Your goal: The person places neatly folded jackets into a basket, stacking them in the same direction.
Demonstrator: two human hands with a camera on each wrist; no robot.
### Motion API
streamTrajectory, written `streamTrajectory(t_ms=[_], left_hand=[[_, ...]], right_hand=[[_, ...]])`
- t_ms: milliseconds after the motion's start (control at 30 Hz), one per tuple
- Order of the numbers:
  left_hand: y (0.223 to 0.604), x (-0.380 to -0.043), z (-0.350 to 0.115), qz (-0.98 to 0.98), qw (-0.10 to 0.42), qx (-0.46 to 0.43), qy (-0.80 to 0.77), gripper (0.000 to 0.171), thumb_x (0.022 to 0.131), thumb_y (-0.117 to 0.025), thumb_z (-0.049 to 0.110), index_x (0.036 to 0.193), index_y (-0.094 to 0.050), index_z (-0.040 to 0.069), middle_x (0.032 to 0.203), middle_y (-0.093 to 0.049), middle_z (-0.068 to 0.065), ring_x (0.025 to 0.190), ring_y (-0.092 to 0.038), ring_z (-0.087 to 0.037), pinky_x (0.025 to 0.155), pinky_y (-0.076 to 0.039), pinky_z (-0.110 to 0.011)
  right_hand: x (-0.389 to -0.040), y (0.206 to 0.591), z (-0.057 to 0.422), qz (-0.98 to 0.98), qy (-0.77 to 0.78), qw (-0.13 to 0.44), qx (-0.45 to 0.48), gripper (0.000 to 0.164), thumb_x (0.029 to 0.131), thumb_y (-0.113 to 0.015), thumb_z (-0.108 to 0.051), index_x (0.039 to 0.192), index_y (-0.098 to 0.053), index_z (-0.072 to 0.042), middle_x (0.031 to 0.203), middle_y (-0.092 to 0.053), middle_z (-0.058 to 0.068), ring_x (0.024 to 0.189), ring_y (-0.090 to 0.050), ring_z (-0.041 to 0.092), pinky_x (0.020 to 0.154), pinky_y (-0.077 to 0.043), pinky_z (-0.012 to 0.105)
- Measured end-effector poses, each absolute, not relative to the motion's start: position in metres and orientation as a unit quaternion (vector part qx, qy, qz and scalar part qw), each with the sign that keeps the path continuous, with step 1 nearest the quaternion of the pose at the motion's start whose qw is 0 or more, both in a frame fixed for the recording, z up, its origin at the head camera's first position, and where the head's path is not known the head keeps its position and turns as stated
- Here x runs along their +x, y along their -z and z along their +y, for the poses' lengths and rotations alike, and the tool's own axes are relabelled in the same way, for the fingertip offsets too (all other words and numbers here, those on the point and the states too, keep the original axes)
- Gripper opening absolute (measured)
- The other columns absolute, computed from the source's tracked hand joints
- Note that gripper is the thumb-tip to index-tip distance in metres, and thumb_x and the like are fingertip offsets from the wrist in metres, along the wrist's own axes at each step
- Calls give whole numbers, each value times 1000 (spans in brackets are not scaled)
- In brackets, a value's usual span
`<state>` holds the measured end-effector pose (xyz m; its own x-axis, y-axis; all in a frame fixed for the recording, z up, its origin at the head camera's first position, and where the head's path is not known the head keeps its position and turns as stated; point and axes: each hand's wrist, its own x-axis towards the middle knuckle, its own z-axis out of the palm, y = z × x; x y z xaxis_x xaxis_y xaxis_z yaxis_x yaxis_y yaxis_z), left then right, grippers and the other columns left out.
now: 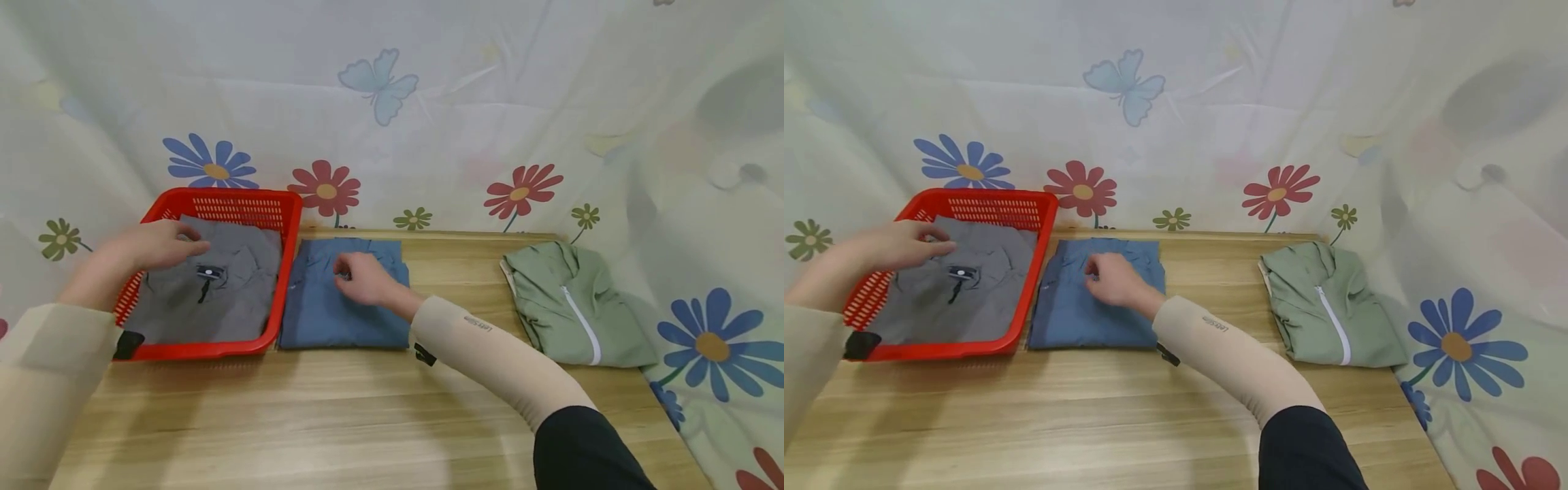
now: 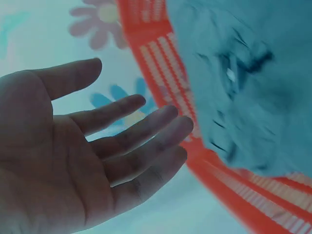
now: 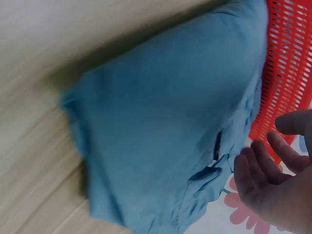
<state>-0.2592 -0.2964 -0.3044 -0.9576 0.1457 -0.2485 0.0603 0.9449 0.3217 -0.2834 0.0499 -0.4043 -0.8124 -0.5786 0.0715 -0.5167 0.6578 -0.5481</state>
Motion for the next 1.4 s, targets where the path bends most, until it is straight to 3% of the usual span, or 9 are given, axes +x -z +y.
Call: streamTrajectory(t_ms=[133,300,467,633,967,1200,1400], left_hand=[[295,-251,-272,977,120,78,-158,63,99,-64,36,136,-49,-13,127,-54,-38,109,-52,-52,84,-51,-66],[289,-240,-246,976,114,97,-160,62,99,-64,33,140,-49,-11,132,-54,-37,111,-55,-51,83,-55,-63],[289,-232,-230,973,102,116,-173,59,99,-65,31,140,-52,-11,131,-57,-35,104,-61,-46,79,-58,-57],[290,-226,-214,970,90,118,-194,57,99,-66,32,139,-54,-7,125,-62,-32,97,-65,-40,69,-60,-48],[291,-216,-186,961,92,126,-227,53,102,-62,36,139,-55,0,124,-64,-24,105,-63,-39,79,-58,-51],[293,-212,-161,958,78,134,-243,46,101,-65,32,133,-59,-1,108,-67,-17,89,-63,-30,72,-57,-41],[302,-208,-142,956,64,135,-254,50,102,-64,32,138,-58,-1,113,-69,-17,91,-65,-29,74,-59,-42]], right_hand=[[-276,409,57,922,215,17,-321,29,100,-66,-15,125,-65,-1,122,-64,13,113,-58,27,96,-49,39],[-268,415,63,943,133,-1,-304,39,101,-64,-23,135,-60,-3,130,-57,15,121,-53,33,97,-49,45],[-268,424,71,955,92,41,-277,50,103,-61,-29,146,-53,-5,142,-50,20,131,-47,37,105,-45,49],[-273,436,79,960,55,95,-259,55,108,-51,-39,157,-43,-14,155,-40,18,144,-37,37,113,-38,51],[-277,446,93,955,12,98,-278,58,109,-44,-45,161,-36,-20,160,-36,14,147,-33,34,115,-35,51],[-276,446,108,955,18,97,-280,57,110,-44,-44,161,-36,-19,160,-35,15,147,-33,35,115,-35,52],[-276,444,119,955,28,99,-279,57,110,-44,-43,161,-35,-19,161,-34,16,148,-31,36,115,-34,53]])
